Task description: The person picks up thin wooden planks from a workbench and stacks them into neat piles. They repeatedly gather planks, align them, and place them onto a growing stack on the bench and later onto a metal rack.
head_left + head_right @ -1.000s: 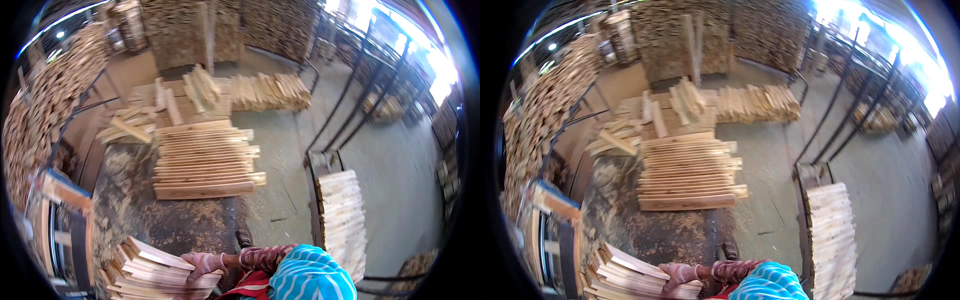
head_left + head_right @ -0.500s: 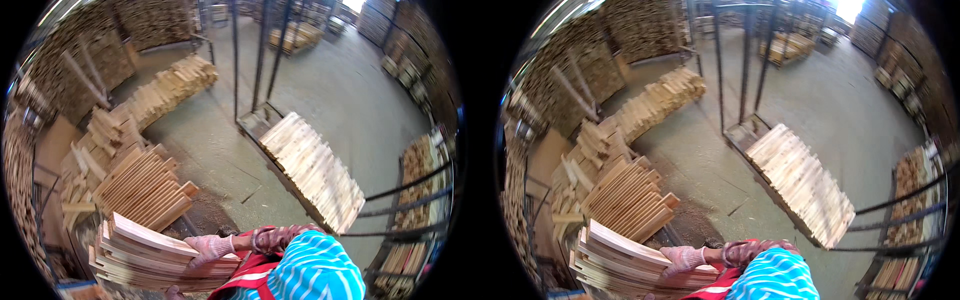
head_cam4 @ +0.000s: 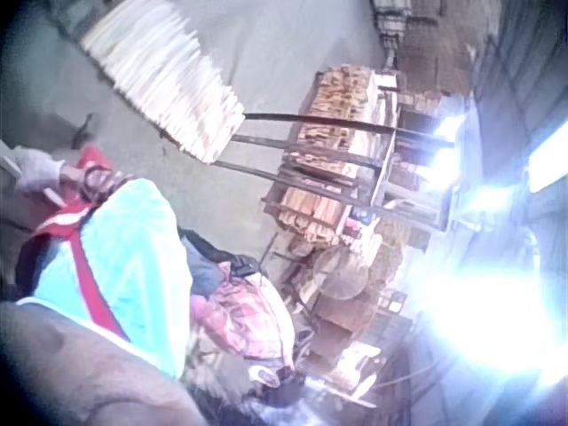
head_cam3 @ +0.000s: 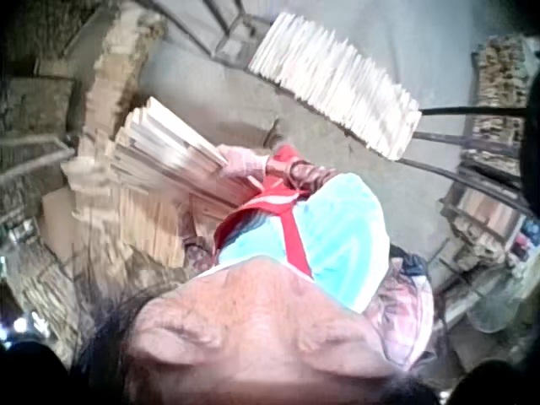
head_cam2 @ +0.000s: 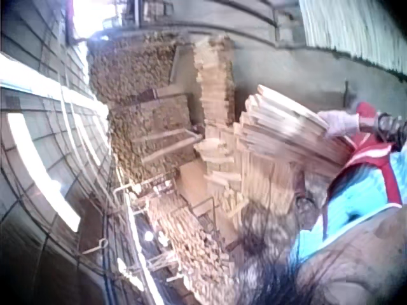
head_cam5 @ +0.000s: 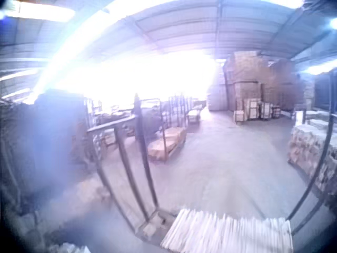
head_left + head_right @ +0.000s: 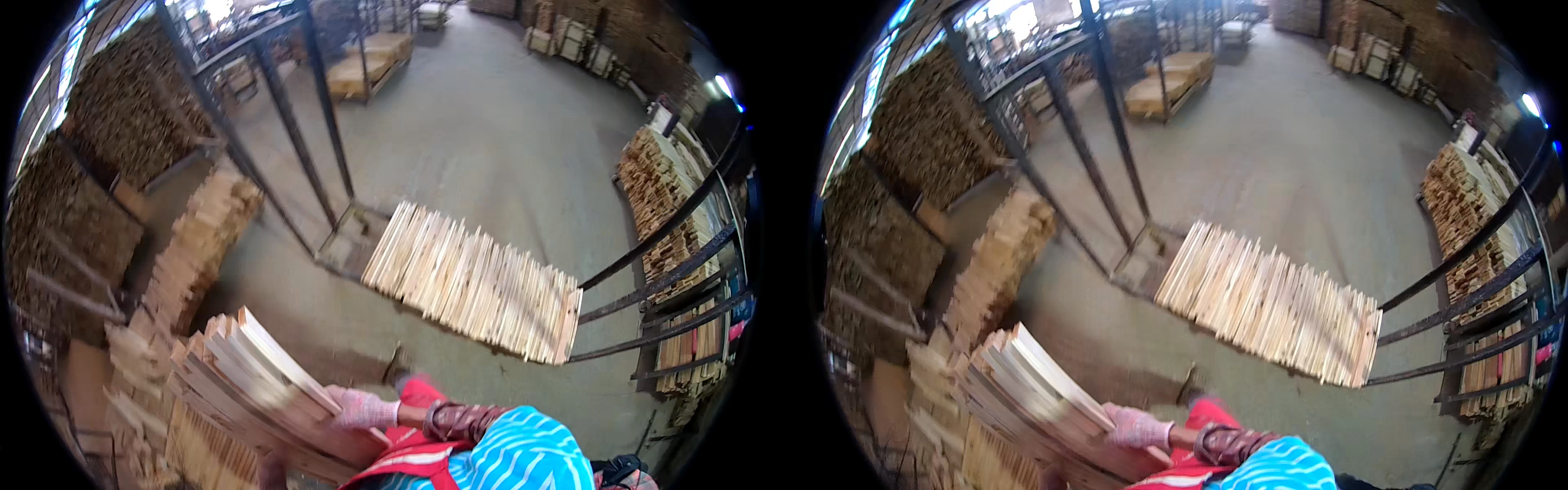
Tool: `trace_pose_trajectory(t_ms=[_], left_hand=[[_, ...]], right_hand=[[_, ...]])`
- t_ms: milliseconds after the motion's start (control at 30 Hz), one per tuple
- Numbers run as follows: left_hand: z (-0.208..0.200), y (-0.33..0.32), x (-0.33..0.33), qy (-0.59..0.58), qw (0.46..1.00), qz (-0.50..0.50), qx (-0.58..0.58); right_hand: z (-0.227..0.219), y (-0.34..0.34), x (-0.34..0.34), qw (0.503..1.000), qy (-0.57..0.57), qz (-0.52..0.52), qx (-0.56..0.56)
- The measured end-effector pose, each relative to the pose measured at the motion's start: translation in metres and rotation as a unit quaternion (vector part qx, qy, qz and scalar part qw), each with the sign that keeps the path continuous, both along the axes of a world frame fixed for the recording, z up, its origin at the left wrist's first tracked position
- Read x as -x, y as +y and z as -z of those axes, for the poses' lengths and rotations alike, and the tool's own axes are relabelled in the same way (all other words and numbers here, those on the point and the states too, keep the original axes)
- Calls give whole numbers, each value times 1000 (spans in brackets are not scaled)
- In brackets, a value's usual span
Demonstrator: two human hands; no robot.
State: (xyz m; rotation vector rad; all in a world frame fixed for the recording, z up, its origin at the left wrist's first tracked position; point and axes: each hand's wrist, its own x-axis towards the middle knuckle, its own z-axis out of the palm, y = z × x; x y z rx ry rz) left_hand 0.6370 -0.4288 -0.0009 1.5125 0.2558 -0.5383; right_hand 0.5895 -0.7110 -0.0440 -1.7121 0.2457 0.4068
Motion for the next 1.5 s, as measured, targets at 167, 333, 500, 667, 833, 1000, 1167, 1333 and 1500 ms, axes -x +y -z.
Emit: trace_pose_trajectory(t_ms=[167, 333, 500, 667, 833, 1000, 1167, 1333, 1500], left_hand=[[7, -115, -111, 14, 995, 96, 19], [3, -215, -197, 12, 977, 208, 35], [9, -299, -279, 39, 942, 325, 71], [53, -399, -358, 93, 887, 436, 122], [109, -488, -456, 88, 889, 444, 61], [234, -530, -555, 153, 803, 570, -81], [255, -555, -594, 172, 818, 532, -135], [325, -602, -614, 231, 801, 534, -141], [424, -651, -621, 266, 786, 549, -102]], right_hand=[[-9, -96, -56, 997, 23, 69, -31], [-13, -175, -95, 988, 11, 140, -63], [-1, -224, -132, 955, 14, 295, -34], [34, -281, -173, 922, 17, 377, -90], [48, -338, -256, 901, 85, 410, -112], [167, -349, -304, 837, 62, 482, -252], [193, -384, -363, 843, 174, 465, -206], [336, -396, -394, 799, 166, 520, -251], [427, -438, -395, 798, 171, 517, -258]])
